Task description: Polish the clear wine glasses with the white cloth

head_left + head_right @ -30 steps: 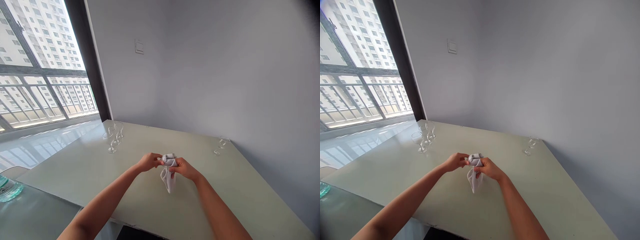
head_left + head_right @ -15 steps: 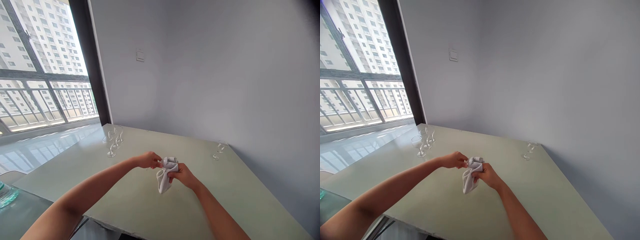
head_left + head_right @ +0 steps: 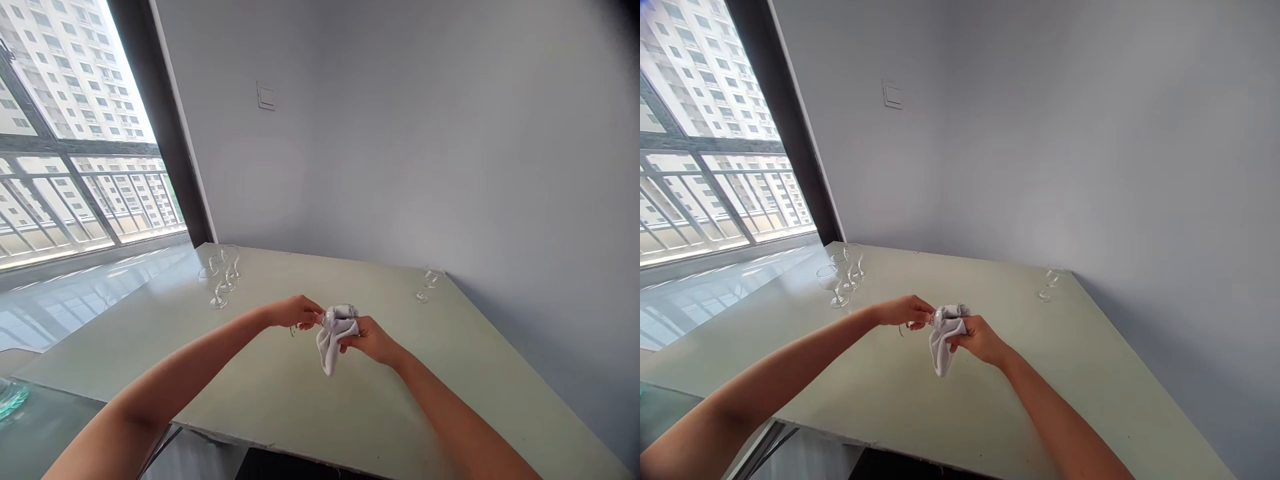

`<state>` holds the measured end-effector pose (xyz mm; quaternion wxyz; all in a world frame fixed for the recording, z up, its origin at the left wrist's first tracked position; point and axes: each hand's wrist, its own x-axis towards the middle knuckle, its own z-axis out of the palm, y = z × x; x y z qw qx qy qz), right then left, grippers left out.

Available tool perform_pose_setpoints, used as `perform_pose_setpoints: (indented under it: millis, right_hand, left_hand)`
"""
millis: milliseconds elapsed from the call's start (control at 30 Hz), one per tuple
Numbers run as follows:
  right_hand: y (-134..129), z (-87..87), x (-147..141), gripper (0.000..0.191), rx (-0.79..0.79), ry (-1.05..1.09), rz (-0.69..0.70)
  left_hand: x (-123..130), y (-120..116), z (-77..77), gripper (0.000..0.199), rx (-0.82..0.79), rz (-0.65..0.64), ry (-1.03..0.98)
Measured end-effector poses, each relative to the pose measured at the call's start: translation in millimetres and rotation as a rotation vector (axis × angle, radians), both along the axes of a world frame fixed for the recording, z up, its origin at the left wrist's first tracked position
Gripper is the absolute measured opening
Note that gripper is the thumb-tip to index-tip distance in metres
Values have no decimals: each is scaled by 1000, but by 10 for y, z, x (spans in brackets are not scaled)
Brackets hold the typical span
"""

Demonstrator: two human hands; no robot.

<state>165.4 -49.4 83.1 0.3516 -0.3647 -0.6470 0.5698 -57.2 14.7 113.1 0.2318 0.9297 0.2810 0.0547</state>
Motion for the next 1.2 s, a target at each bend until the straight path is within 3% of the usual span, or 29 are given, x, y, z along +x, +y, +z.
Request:
perform_pose_setpoints:
  millis: [67,167,233,300,367,467,500,533,633,700,767,933,1000,1100,1200]
  right_hand:
    - [6,0,10,18,-13,-20,-39]
    - [52,-58,-22,20,-119,122,-185]
    - [63,-82,-52,21,-173,242,-223]
    - [44,-64,-60,21,-151,247,-198]
    - [12,-11,-36,19,-73,150,-128]
    - [1,50,31,17,-16,31,18]
    - [14,50,48,18,-17,22,30]
    - [32,36,58,19,-24,30,12]
    - [78,-44,51,22,-80,137,-135]
    - [65,-82,29,24,-99,171,-164]
    - [18,-79,16,22,-33,95,-107]
    - [13,7,111,17,495,-342,12]
    - [108,5,211,19,690,-525,-42]
    - [244,-31,380,27,859,-657,-227]
    - [239,-41,458,41,953,-640,-437]
  left_hand:
    - [5,-31,1,37,22,2,7]
    - [87,-124,-58,32,469,135,-50]
    - [132,-159,-81,32,659,153,-49]
    - [132,-148,-57,31,621,161,-32]
    - [92,-109,3,33,394,148,-15]
    - [35,-71,67,42,-35,28,21]
    - [34,-76,65,44,-89,16,18]
    - [43,-90,48,44,-64,37,0]
    - [109,-152,-50,36,295,176,-82]
    - [135,-176,-106,33,438,216,-107]
    - [119,-165,-124,32,316,238,-133]
    - [-16,-66,-112,41,-627,154,-223]
    - [-38,-51,-146,44,-840,163,-304]
    - [-26,-67,-231,45,-875,314,-433]
    - [7,-91,-304,42,-644,545,-445]
